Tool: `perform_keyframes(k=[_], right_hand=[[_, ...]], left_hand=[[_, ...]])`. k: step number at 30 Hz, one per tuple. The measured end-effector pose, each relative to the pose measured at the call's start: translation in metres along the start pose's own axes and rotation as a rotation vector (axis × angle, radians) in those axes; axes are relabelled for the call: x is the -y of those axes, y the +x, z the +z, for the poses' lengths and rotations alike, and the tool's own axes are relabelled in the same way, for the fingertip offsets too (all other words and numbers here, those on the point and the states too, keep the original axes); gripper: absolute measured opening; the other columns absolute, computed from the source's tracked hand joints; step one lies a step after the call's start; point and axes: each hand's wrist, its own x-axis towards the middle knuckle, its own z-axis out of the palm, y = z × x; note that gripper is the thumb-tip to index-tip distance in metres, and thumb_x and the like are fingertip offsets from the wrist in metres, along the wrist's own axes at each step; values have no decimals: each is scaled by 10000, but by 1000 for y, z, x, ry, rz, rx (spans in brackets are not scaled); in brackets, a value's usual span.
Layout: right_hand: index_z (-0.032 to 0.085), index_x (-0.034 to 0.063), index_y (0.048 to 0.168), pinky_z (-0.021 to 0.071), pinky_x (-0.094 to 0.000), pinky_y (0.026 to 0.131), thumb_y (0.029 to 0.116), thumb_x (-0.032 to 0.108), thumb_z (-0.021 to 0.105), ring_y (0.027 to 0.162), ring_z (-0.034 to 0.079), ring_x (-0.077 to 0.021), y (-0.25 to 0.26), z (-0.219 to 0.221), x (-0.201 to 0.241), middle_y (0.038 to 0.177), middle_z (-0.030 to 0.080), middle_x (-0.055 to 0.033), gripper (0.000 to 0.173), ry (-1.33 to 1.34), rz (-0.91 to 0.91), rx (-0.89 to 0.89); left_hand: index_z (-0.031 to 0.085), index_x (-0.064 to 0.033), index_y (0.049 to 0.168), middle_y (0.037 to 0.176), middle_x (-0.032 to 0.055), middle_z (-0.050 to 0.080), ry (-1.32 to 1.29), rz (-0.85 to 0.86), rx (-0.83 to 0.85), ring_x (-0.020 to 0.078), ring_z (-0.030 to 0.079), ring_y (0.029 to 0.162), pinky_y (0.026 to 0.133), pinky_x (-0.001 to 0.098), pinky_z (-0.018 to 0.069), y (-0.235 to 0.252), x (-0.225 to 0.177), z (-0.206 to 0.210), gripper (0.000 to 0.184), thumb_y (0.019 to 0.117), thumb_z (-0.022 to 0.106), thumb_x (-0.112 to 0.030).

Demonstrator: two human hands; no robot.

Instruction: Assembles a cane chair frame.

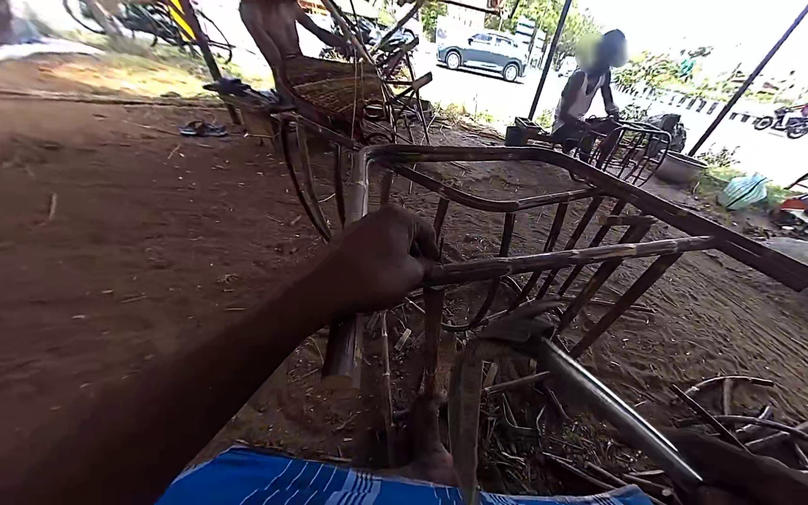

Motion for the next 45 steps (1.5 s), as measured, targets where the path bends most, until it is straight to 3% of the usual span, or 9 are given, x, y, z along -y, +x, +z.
perform_keyframes(k=[4,12,16,20,25,31,35,40,45], right_hand=[[403,304,1585,501,-410,482,1065,418,517,557,563,-174,21,-14,32,755,613,-37,544,-368,43,-160],[656,359,1360,424,-426,449,997,226,553,581,578,-276,4,-45,38,768,611,-53,401,-1512,-37,-136],[671,295,1337,379,-366,373,927,226,611,468,518,-200,-4,-31,24,715,562,-7,420,-1457,6,-189],[695,-71,1144,473,-511,725,989,-19,500,776,649,-393,44,14,127,868,689,-243,255,-1028,672,-120],[688,89,1231,433,-399,478,881,41,665,587,571,-280,4,-32,-6,786,606,-111,354,-1680,-112,-133],[566,154,1487,503,-491,622,1037,52,505,744,651,-365,14,-26,31,956,679,-186,465,-1307,469,-117],[605,294,1439,375,-396,378,1037,260,530,479,523,-232,5,-39,-12,765,563,-47,410,-1430,107,-514],[702,-70,1228,373,-387,489,961,-120,499,544,528,-319,38,7,74,764,615,-218,339,-1341,42,-833],[623,185,1413,348,-403,391,969,72,508,513,516,-291,12,-60,30,807,573,-114,473,-1619,-91,-510]], left_hand=[[716,-229,828,741,-55,689,25,56,3,119,648,647,589,419,553,-1,2,1,117,943,733,-236],[728,-207,884,736,-30,690,54,46,7,118,641,610,567,371,565,-1,-1,-2,100,982,708,-204],[704,-163,829,681,-4,670,27,34,-10,125,615,562,532,343,536,-1,-13,4,135,961,727,-144],[712,-170,809,668,-9,671,46,75,-34,117,618,554,524,340,532,-2,-10,4,153,956,726,-128],[717,-186,852,675,-15,680,8,189,-85,113,629,548,487,344,536,2,18,11,95,913,744,-118],[685,-69,902,726,54,681,-119,193,-68,133,666,632,602,339,581,10,18,17,70,889,695,-2],[708,-197,862,684,-15,690,-49,219,-104,108,653,562,492,344,562,8,26,14,52,896,738,-171],[721,-175,859,684,-6,686,-14,189,-96,118,644,561,501,359,554,6,20,12,62,900,735,-130],[726,-231,843,672,-28,684,17,140,-99,111,622,534,473,361,531,-1,16,10,109,922,750,-160]])
